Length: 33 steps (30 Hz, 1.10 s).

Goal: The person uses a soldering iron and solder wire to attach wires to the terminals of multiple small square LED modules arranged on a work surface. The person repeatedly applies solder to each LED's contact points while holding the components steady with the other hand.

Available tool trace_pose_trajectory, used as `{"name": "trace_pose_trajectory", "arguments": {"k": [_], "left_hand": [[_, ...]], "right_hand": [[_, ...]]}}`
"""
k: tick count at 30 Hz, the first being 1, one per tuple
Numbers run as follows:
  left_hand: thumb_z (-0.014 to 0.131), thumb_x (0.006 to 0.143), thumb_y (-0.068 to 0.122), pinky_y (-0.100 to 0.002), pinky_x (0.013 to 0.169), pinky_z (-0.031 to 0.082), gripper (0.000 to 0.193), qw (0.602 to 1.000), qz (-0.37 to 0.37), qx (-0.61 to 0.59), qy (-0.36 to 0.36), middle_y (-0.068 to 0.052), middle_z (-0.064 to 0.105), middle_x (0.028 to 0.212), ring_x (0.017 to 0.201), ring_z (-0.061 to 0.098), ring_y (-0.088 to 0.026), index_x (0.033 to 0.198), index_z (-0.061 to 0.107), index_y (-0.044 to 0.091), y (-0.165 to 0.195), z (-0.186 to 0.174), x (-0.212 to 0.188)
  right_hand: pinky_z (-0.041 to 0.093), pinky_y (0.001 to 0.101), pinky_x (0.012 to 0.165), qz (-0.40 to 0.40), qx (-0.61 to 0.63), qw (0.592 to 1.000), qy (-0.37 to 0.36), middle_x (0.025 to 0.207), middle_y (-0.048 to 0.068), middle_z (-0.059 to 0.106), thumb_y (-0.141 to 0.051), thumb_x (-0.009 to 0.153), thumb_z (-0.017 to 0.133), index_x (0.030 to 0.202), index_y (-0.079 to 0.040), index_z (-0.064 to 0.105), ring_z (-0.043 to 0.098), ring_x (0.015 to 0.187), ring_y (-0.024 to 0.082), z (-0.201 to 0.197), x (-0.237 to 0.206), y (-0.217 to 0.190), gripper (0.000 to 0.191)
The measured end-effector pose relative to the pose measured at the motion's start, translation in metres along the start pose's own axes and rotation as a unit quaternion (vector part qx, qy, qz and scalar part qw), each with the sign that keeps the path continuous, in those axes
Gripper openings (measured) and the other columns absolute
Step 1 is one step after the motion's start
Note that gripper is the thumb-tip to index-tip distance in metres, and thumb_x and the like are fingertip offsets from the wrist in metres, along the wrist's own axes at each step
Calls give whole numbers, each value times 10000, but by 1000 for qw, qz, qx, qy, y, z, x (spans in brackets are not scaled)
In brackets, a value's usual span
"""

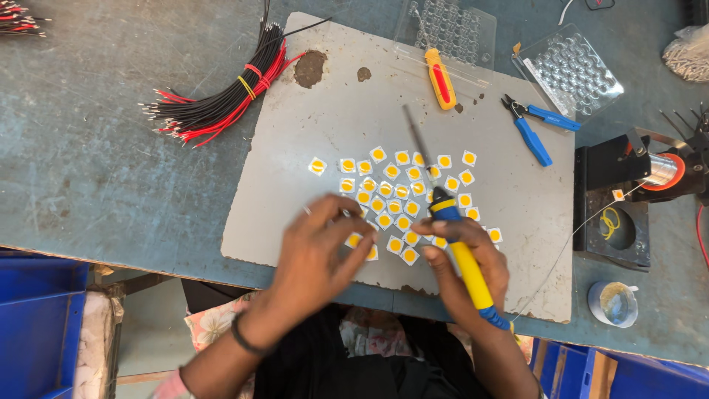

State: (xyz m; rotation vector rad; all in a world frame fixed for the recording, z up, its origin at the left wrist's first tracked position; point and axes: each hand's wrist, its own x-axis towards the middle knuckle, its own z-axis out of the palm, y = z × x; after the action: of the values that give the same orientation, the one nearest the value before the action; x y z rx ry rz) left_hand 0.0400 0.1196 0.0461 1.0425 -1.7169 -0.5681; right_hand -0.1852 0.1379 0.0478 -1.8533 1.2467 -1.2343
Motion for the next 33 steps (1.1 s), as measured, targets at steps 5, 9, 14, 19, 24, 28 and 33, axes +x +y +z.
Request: {"name": "trace_pose_trajectory", "arguments": {"k": [5, 9, 14, 19, 24, 28, 33], "left_hand": [[774, 852, 113, -431, 853, 476, 89, 987, 54, 146, -37, -74, 658, 1088, 954, 598, -264, 914, 753, 53, -37, -2, 25], [743, 834, 108, -418, 893, 480, 57, 979, 92, 173, -49, -77, 661, 1111, 1032, 583, -278, 862, 734, 59, -49, 9, 29], [742, 829, 121, -415, 911, 472, 62, 974, 97, 197, -61, -70, 659, 1130, 1072, 573, -262, 809, 714, 70, -54, 15, 30], [742, 801, 128, -421, 902, 467, 64, 974, 99, 191, -72, -69, 651, 1136, 1073, 574, -261, 811, 718, 70, -56, 13, 26], [728, 795, 102, -423, 909, 475, 83, 967, 122, 209, -82, -68, 652, 1146, 1088, 576, -264, 740, 681, 61, -54, 12, 26], [729, 786, 107, -431, 905, 478, 99, 964, 124, 219, -87, -68, 648, 1140, 1092, 578, -268, 720, 676, 56, -53, 12, 27], [732, 787, 110, -430, 915, 483, 98, 965, 118, 218, -87, -64, 647, 1142, 1097, 579, -267, 724, 681, 56, -53, 14, 27]], "right_hand": [[565, 322, 959, -10, 46, 996, 71, 1110, 159, 724, -239, 1080, 604, 1385, 29, 538, 720, 1017, 202, -11, -1, 12, 411], [549, 272, 882, 6, 36, 991, 131, 1102, 163, 696, -285, 1085, 645, 1368, 80, 583, 674, 919, 162, -25, -3, 21, 466], [567, 236, 794, 8, 80, 981, 176, 1059, 157, 701, -208, 1070, 690, 1285, 96, 626, 676, 814, 133, -36, -1, 31, 378], [517, 182, 647, 45, 53, 981, 181, 934, 137, 709, -133, 1002, 687, 1125, 90, 674, 646, 646, 99, -40, 1, 34, 255], [479, 186, 629, 80, 3, 983, 168, 827, 103, 681, -70, 939, 653, 1044, 82, 694, 600, 617, 77, -40, 6, 34, 189], [446, 195, 577, 99, -6, 983, 153, 776, 103, 668, -40, 913, 635, 1022, 87, 696, 577, 600, 75, -39, 9, 33, 178], [447, 198, 591, 86, -1, 986, 139, 827, 110, 692, -30, 905, 638, 995, 92, 683, 569, 617, 69, -37, 9, 30, 159]]}}
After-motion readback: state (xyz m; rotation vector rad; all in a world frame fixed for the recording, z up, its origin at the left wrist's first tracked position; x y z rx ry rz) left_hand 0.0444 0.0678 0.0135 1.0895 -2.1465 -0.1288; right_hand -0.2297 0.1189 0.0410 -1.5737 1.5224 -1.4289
